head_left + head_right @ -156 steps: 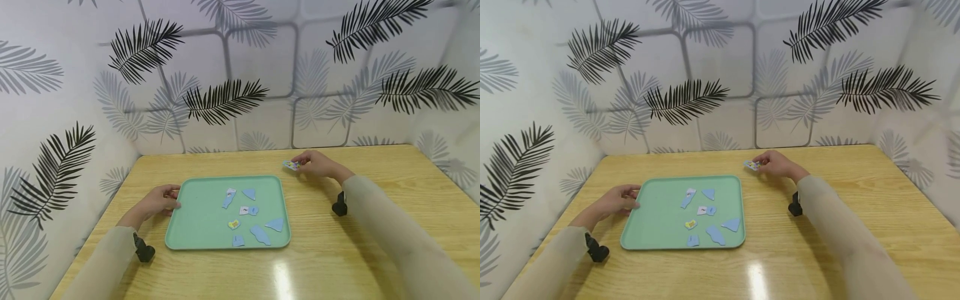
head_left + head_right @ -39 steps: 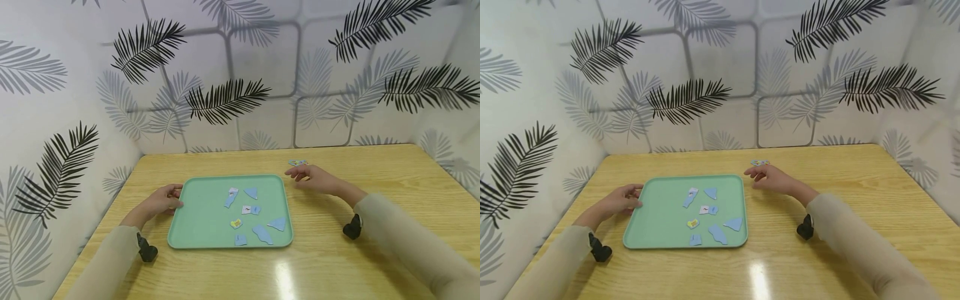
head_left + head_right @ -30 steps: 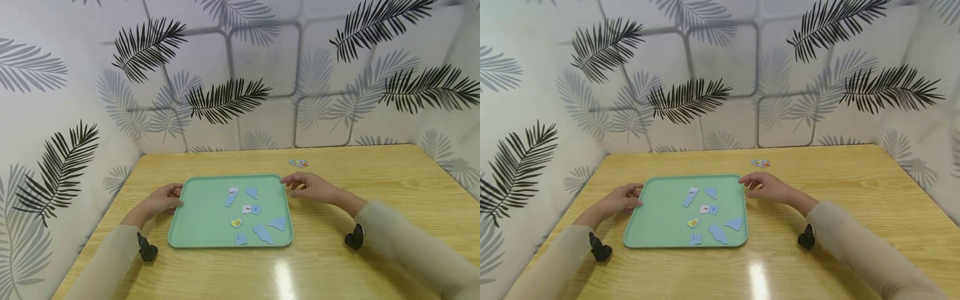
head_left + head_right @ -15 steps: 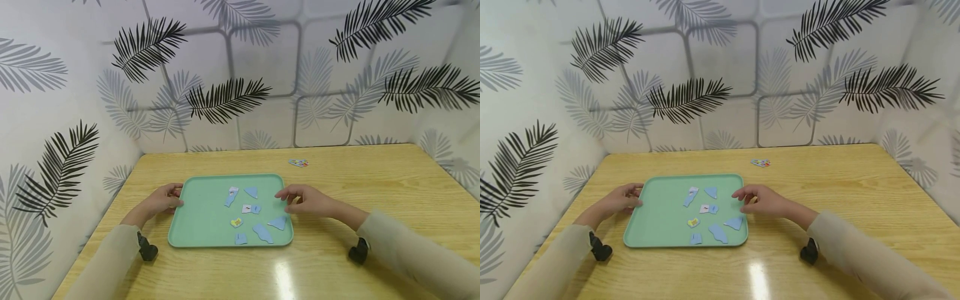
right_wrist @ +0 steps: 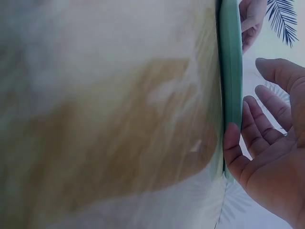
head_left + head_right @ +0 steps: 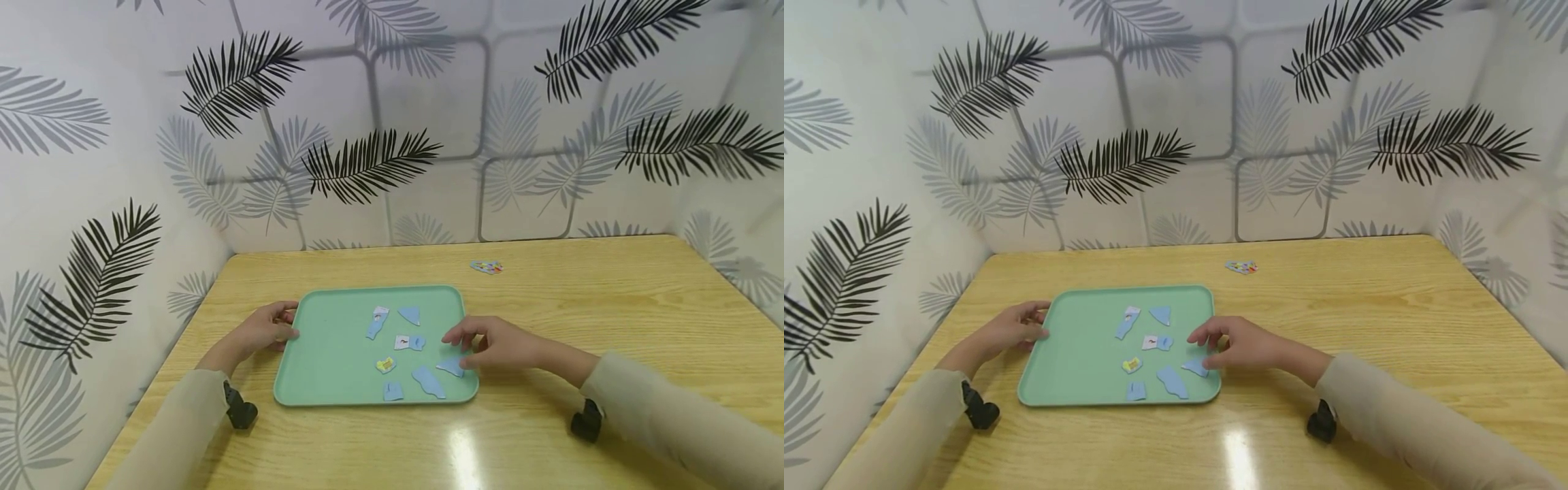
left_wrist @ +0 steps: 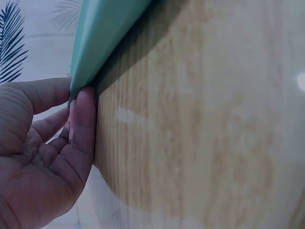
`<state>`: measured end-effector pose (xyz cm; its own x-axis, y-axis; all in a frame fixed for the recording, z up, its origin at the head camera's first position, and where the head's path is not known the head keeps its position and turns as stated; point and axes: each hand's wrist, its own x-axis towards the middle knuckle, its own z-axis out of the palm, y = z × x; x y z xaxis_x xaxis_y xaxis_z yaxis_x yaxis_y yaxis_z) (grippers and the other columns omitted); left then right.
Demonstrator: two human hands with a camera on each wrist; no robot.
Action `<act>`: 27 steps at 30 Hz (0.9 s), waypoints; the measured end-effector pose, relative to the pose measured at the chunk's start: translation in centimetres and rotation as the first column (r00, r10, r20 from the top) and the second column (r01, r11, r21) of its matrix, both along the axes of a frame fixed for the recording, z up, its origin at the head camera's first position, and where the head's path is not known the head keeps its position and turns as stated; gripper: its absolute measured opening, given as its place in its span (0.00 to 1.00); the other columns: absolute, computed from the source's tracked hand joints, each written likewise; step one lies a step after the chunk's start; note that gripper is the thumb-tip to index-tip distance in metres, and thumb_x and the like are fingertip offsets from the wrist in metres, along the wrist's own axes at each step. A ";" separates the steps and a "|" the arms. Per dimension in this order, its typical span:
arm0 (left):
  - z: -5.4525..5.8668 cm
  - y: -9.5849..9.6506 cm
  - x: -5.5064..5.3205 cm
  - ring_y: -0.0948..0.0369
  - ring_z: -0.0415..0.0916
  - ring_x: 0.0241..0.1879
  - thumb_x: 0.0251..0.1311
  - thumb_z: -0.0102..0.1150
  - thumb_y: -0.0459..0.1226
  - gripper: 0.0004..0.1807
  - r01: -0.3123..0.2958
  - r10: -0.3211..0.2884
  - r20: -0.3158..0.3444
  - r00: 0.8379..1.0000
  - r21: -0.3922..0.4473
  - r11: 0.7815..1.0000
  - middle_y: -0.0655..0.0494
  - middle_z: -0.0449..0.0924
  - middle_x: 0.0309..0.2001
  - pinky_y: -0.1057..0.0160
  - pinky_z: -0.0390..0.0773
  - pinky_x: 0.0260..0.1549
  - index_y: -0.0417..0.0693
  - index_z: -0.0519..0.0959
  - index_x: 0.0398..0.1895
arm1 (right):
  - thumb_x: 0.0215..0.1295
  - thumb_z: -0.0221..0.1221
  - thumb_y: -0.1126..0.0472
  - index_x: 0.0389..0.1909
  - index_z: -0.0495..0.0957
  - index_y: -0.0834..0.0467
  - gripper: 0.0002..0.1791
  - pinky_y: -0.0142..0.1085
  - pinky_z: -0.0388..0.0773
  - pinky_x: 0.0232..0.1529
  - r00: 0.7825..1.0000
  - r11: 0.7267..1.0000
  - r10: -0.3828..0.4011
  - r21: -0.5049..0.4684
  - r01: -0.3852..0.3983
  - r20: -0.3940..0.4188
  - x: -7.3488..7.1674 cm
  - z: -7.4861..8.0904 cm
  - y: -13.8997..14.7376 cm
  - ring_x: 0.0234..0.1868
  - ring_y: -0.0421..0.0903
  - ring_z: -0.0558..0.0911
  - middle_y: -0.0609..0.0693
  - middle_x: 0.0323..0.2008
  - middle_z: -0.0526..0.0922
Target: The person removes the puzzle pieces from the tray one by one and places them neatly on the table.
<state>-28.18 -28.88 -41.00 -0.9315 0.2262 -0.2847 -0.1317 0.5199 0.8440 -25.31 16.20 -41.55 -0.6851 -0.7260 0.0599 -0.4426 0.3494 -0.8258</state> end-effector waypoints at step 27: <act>0.1 0.1 0.0 0.54 0.66 0.40 0.64 0.58 0.30 0.35 0.005 -0.005 0.002 1.000 0.008 1.000 0.44 0.63 0.47 0.60 0.77 0.33 0.36 0.57 0.72 | 0.50 0.74 0.59 0.46 0.84 0.53 0.19 0.37 0.72 0.45 0.995 0.983 0.070 0.177 -0.056 -0.077 0.0 0.1 -1.1 0.42 0.44 0.73 0.43 0.38 0.78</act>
<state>-28.15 -28.81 -40.90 -0.9298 0.2332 -0.2847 -0.1307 0.5138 0.8479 -25.34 15.09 -41.45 -0.6354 -0.7720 -0.0168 -0.5322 0.4537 -0.7148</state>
